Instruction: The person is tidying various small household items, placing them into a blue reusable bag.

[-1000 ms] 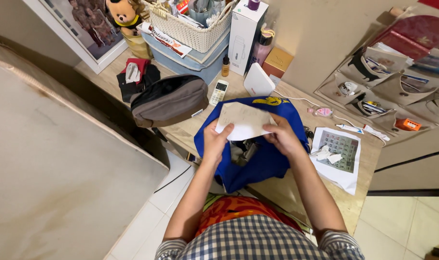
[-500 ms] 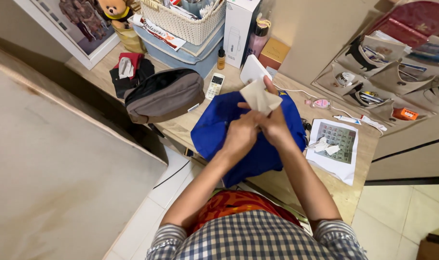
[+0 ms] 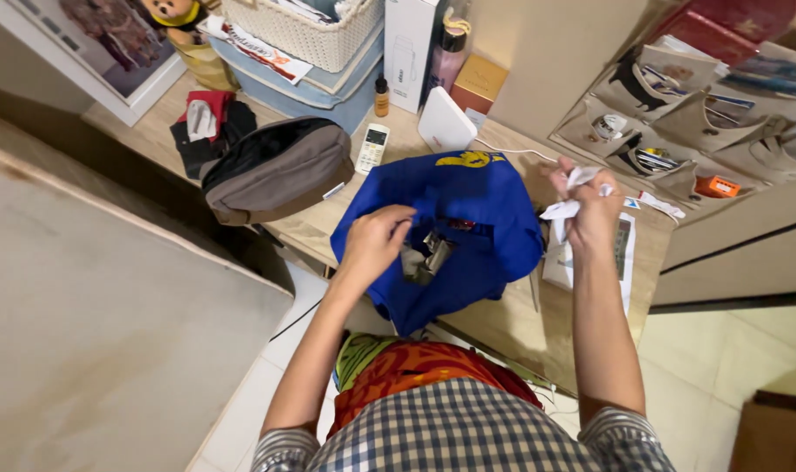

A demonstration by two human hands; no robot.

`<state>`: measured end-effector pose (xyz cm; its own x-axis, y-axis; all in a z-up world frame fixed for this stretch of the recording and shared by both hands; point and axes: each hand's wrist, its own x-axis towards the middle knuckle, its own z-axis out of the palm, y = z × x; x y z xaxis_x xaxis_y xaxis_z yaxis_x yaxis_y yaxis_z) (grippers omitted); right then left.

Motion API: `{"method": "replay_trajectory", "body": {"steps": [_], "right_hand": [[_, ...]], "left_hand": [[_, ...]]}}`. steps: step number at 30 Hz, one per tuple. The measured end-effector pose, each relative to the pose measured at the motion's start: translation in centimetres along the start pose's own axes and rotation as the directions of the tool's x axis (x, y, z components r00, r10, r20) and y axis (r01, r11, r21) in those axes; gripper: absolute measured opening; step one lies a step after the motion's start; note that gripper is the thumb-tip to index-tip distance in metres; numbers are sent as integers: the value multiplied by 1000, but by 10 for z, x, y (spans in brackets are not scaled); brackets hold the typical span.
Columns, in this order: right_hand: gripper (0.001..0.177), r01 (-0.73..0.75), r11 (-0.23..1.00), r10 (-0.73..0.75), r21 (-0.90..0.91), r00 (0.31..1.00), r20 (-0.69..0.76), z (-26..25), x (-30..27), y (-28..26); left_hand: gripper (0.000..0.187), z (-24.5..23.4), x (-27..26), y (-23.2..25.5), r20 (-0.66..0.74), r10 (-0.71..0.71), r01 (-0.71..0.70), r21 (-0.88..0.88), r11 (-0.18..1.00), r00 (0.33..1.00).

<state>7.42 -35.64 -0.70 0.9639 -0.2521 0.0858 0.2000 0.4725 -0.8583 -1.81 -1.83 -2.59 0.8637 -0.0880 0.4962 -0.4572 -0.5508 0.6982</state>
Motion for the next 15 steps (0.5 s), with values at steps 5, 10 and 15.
{"method": "replay_trajectory", "body": {"steps": [5,10,15], "right_hand": [[23,96,966,-114,-239,991,-63,-59,13,1],[18,140,883,-162,-448,987,-11,-136,31,43],[27,257,194,-310,-947,932,189,-127,14,50]], "left_hand": [[7,6,0,2,9,-124,123,70,990,992],[10,19,1,-8,16,-231,227,138,964,973],[14,23,3,-7,36,-228,222,121,967,973]]}}
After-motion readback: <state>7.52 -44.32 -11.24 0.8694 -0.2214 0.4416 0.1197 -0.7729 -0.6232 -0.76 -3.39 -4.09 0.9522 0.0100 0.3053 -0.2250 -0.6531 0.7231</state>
